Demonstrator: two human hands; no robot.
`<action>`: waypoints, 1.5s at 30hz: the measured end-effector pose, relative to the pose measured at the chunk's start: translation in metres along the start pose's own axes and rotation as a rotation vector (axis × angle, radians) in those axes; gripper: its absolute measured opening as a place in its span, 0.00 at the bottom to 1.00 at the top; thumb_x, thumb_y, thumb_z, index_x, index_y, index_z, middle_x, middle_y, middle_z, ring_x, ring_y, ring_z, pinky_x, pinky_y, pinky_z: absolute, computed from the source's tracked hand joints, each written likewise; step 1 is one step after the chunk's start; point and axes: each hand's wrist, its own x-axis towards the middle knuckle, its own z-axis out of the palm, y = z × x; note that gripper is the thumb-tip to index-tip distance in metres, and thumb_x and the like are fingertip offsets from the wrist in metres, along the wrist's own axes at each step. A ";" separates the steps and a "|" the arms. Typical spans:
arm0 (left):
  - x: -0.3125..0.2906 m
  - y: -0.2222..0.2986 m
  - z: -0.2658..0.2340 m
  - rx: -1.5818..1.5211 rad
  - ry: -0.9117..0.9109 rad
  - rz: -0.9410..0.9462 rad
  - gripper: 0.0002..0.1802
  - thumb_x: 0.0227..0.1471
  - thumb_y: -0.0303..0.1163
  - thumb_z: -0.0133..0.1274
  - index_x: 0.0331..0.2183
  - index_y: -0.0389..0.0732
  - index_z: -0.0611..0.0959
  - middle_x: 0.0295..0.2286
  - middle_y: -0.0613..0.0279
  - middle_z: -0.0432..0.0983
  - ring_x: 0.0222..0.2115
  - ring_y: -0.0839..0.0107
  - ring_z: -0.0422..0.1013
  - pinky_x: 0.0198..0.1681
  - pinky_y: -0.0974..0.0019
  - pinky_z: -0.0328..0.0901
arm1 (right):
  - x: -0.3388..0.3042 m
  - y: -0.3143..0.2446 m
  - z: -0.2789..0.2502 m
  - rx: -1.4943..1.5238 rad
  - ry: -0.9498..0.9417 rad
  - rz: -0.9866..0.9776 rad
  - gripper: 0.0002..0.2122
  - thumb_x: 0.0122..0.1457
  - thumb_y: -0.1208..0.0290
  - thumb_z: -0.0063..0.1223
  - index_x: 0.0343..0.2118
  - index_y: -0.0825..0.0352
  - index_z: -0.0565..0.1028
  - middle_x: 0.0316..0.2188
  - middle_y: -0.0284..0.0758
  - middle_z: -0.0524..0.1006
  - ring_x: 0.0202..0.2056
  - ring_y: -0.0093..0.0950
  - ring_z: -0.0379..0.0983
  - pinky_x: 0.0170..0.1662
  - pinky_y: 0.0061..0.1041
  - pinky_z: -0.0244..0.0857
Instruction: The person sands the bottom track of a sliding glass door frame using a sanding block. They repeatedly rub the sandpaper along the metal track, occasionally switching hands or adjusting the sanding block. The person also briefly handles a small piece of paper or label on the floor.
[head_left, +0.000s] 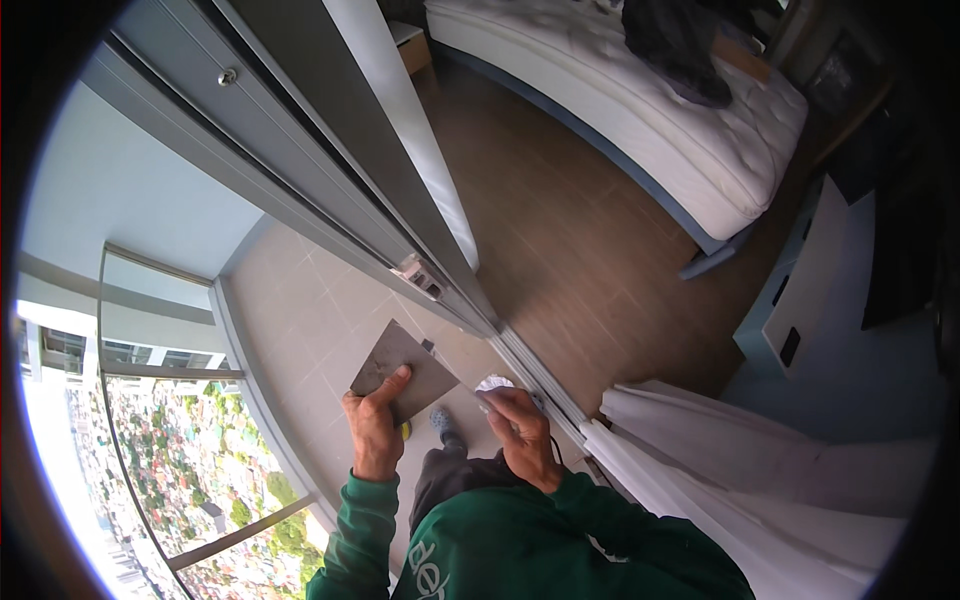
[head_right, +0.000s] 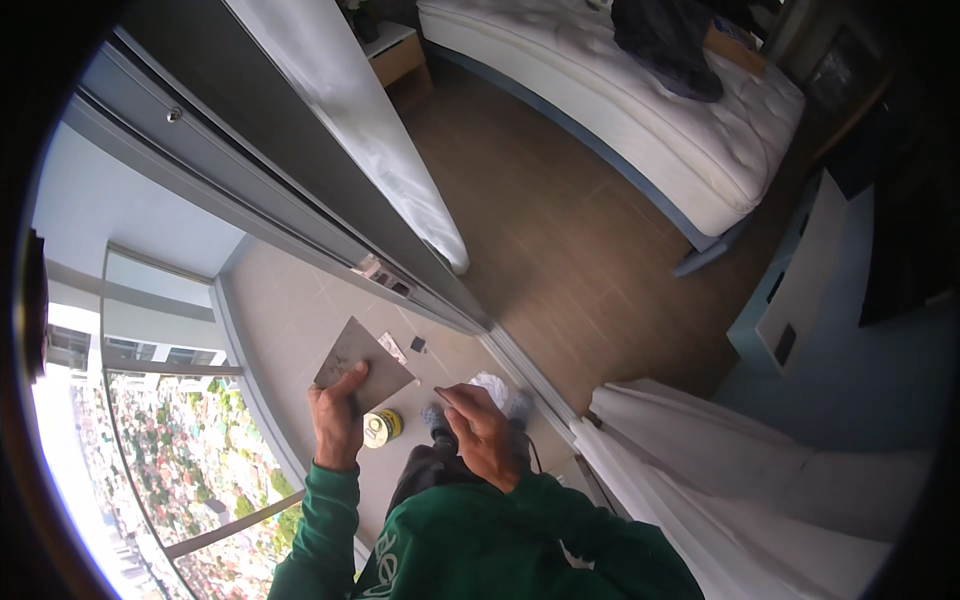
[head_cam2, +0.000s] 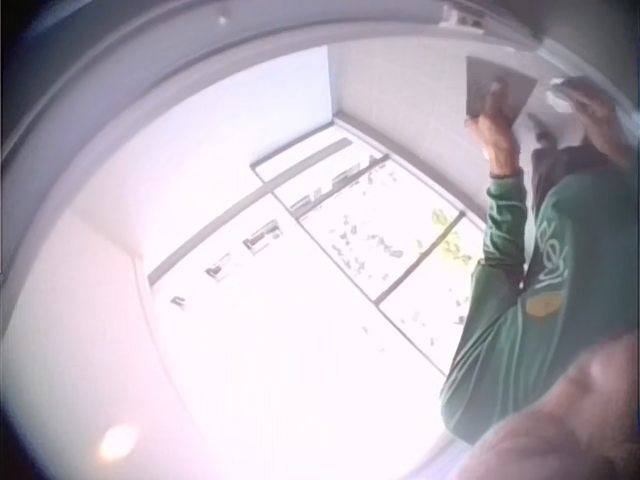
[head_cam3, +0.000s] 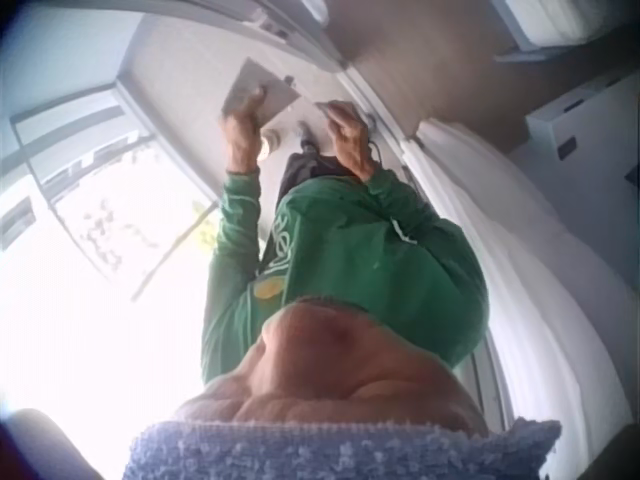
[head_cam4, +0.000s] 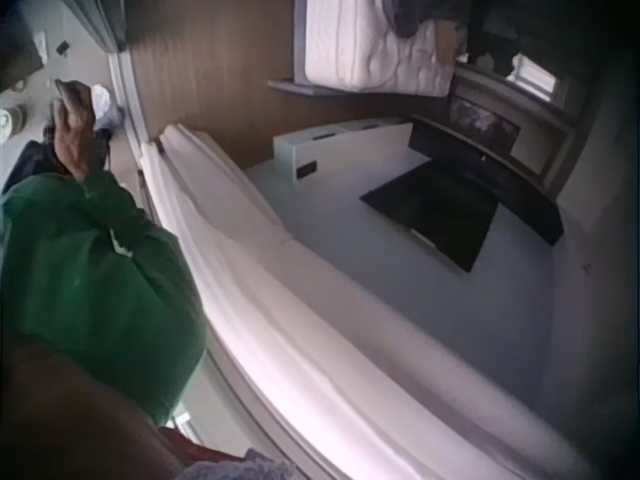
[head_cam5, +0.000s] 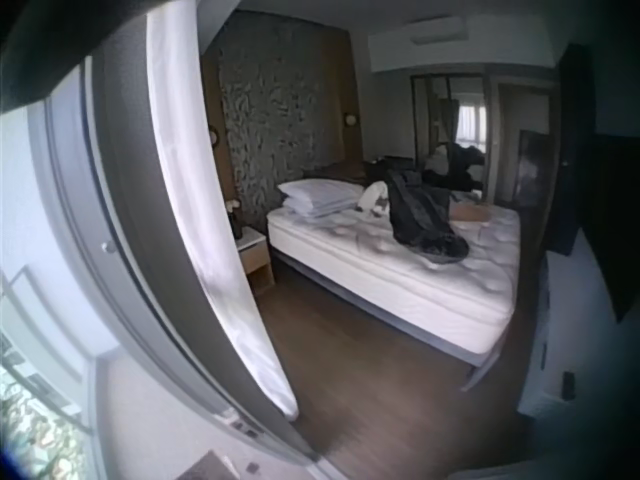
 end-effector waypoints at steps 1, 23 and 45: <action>-0.001 0.007 0.003 -0.020 0.038 -0.013 0.16 0.45 0.23 0.64 0.39 0.29 0.83 0.33 0.57 0.80 0.32 0.68 0.76 0.39 0.66 0.70 | 0.006 0.002 -0.005 0.028 0.068 0.038 0.15 0.61 0.79 0.50 0.51 0.70 0.75 0.45 0.37 0.76 0.45 0.25 0.71 0.50 0.26 0.65; -0.028 0.007 -0.008 0.581 -0.286 0.234 0.12 0.51 0.30 0.64 0.34 0.31 0.85 0.22 0.67 0.75 0.23 0.82 0.66 0.25 0.72 0.62 | 0.048 -0.026 0.011 0.310 0.026 0.174 0.17 0.56 0.67 0.54 0.43 0.75 0.77 0.32 0.34 0.78 0.35 0.22 0.72 0.41 0.22 0.64; 0.017 -0.050 -0.052 -0.537 -0.406 -0.219 0.14 0.65 0.42 0.44 0.36 0.40 0.73 0.15 0.77 0.56 0.16 0.84 0.55 0.19 0.77 0.52 | 0.011 -0.060 0.075 1.047 -0.192 0.908 0.15 0.60 0.69 0.53 0.47 0.71 0.73 0.41 0.37 0.78 0.42 0.28 0.76 0.48 0.30 0.70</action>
